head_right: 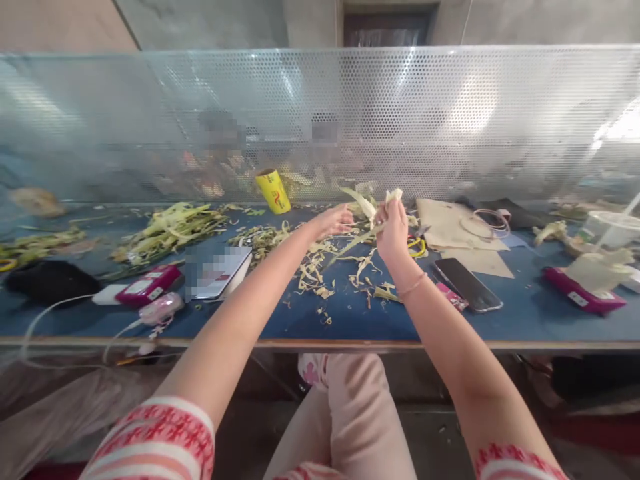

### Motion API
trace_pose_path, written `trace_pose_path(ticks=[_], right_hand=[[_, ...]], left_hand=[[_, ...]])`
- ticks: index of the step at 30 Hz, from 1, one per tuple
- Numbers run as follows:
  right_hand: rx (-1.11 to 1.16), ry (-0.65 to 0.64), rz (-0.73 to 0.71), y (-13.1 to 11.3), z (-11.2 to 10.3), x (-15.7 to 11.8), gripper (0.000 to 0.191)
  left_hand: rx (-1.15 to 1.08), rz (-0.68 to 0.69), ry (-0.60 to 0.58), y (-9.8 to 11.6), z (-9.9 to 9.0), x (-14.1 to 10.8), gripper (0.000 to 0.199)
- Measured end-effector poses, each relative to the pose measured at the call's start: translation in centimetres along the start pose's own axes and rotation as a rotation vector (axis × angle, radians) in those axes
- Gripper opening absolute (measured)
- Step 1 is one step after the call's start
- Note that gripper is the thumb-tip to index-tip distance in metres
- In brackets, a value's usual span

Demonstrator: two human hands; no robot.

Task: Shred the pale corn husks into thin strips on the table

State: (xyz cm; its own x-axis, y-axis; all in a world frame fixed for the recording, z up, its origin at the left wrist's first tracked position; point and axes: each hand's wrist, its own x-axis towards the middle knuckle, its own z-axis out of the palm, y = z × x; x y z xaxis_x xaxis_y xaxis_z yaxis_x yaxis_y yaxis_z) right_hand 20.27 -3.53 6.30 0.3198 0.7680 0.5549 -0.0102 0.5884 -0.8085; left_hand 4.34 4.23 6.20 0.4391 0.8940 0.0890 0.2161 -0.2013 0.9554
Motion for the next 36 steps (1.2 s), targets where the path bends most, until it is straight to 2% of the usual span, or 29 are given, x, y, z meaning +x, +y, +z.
trace_pose_path(ticks=[1,2,3,4,7,11,16,19,23,28,31,36], right_hand=[[0.099,0.069,0.055,1.5,1.3,0.1,0.050],[0.167,0.108,0.109,2.7,2.3,0.1,0.048],[0.223,0.126,0.151,3.8,2.9,0.1,0.046],[0.260,0.112,0.192,4.6,3.3,0.0,0.045],[0.308,-0.008,0.293,5.7,3.3,-0.7,0.036],[0.319,-0.178,0.399,5.1,2.3,-1.9,0.024],[0.180,-0.167,0.471,4.5,1.8,-2.2,0.020],[0.075,-0.190,0.481,4.7,1.8,-2.3,0.019],[0.085,-0.210,0.486,5.0,2.0,-2.6,0.022],[0.144,-0.117,0.437,5.6,2.0,-2.1,0.017],[0.181,0.005,0.418,5.9,1.6,-1.5,0.011],[0.218,0.171,0.409,5.6,0.5,-0.4,0.014]], left_hand=[[-0.067,-0.120,-0.145,-0.5,-0.3,-1.5,0.049],[-0.105,-0.189,-0.236,-1.0,-0.7,-3.1,0.050],[-0.110,-0.204,-0.256,-1.7,-0.9,-4.5,0.044],[-0.097,-0.173,-0.223,-2.4,-1.2,-5.6,0.035],[-0.077,-0.100,-0.162,-4.2,-1.4,-7.5,0.017],[-0.181,-0.168,-0.152,-5.2,-1.0,-7.6,0.012],[-0.283,-0.168,-0.052,-5.2,-0.4,-7.5,0.010],[-0.281,-0.153,-0.074,-5.4,-0.3,-7.6,0.007],[-0.212,-0.083,-0.101,-5.9,-0.3,-7.5,0.006],[-0.179,-0.056,-0.067,-6.6,-0.8,-7.3,0.019],[-0.173,-0.056,-0.045,-6.6,-1.1,-7.3,0.022],[-0.128,-0.062,-0.064,-6.3,-0.8,-7.5,0.023]])
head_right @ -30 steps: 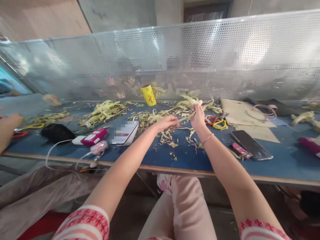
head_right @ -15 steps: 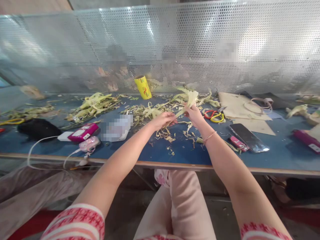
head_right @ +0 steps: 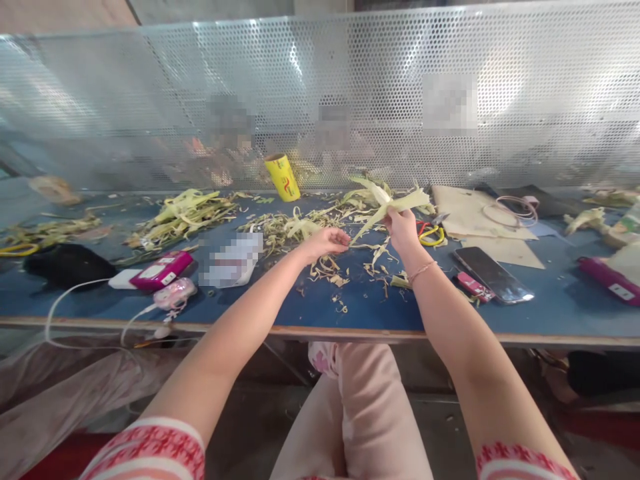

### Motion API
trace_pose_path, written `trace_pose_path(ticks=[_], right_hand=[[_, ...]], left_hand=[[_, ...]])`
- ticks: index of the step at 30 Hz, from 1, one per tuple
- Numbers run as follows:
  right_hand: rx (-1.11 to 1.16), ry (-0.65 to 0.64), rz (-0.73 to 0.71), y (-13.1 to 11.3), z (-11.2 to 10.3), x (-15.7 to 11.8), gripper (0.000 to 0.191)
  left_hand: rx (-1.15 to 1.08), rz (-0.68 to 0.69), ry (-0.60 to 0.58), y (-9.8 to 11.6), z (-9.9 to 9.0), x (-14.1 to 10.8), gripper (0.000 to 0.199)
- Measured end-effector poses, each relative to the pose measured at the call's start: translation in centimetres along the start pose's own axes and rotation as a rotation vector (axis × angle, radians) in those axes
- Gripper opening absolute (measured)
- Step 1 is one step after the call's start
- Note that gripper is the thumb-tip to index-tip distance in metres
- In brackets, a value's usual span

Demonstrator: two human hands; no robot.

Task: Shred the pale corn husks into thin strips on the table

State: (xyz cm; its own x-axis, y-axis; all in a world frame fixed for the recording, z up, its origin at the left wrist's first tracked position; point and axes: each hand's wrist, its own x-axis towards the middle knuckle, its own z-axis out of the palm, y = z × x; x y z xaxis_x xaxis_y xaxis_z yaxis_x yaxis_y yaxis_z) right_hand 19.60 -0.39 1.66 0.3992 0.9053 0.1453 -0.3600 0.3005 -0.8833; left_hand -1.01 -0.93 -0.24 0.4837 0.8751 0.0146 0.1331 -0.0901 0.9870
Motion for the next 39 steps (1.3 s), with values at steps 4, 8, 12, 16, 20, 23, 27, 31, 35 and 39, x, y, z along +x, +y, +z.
trace_pose_path(ticks=[4,8,12,16,20,23,27,31,35,39], right_hand=[[0.024,0.029,-0.013,-0.2,0.0,0.0,0.015],[-0.066,-0.082,0.001,0.5,0.4,-0.5,0.016],[-0.150,-0.179,0.024,0.6,0.2,-0.4,0.018],[-0.139,-0.108,0.000,0.1,-0.4,0.2,0.021],[-0.252,-0.217,0.010,0.6,0.0,-0.4,0.027],[-0.442,-0.352,-0.050,1.4,0.9,-1.6,0.030],[-0.503,-0.424,-0.107,1.4,1.7,-2.5,0.030],[-0.719,-0.534,-0.135,-0.1,-0.6,-0.3,0.030],[-1.260,0.040,-0.276,-1.1,-6.1,3.9,0.028],[-1.533,0.123,-0.046,-0.7,-9.5,5.8,0.055]], left_hand=[[0.056,0.000,0.018,-0.2,0.4,0.1,0.025],[0.073,0.056,0.027,0.1,0.3,-0.2,0.022],[-0.035,0.085,-0.134,0.6,-0.4,-0.8,0.039],[-0.133,0.180,-0.104,0.4,-0.8,-0.6,0.048],[-0.016,0.157,0.022,0.4,-0.2,-0.3,0.044],[0.105,0.132,0.036,0.8,0.6,-0.6,0.034],[0.159,0.131,-0.108,1.2,1.3,-1.0,0.022],[0.059,0.107,-0.097,1.0,1.5,-0.9,0.021],[-0.208,0.082,0.071,0.7,1.2,-0.4,0.009],[-0.334,0.135,0.290,0.4,0.7,0.3,0.008]])
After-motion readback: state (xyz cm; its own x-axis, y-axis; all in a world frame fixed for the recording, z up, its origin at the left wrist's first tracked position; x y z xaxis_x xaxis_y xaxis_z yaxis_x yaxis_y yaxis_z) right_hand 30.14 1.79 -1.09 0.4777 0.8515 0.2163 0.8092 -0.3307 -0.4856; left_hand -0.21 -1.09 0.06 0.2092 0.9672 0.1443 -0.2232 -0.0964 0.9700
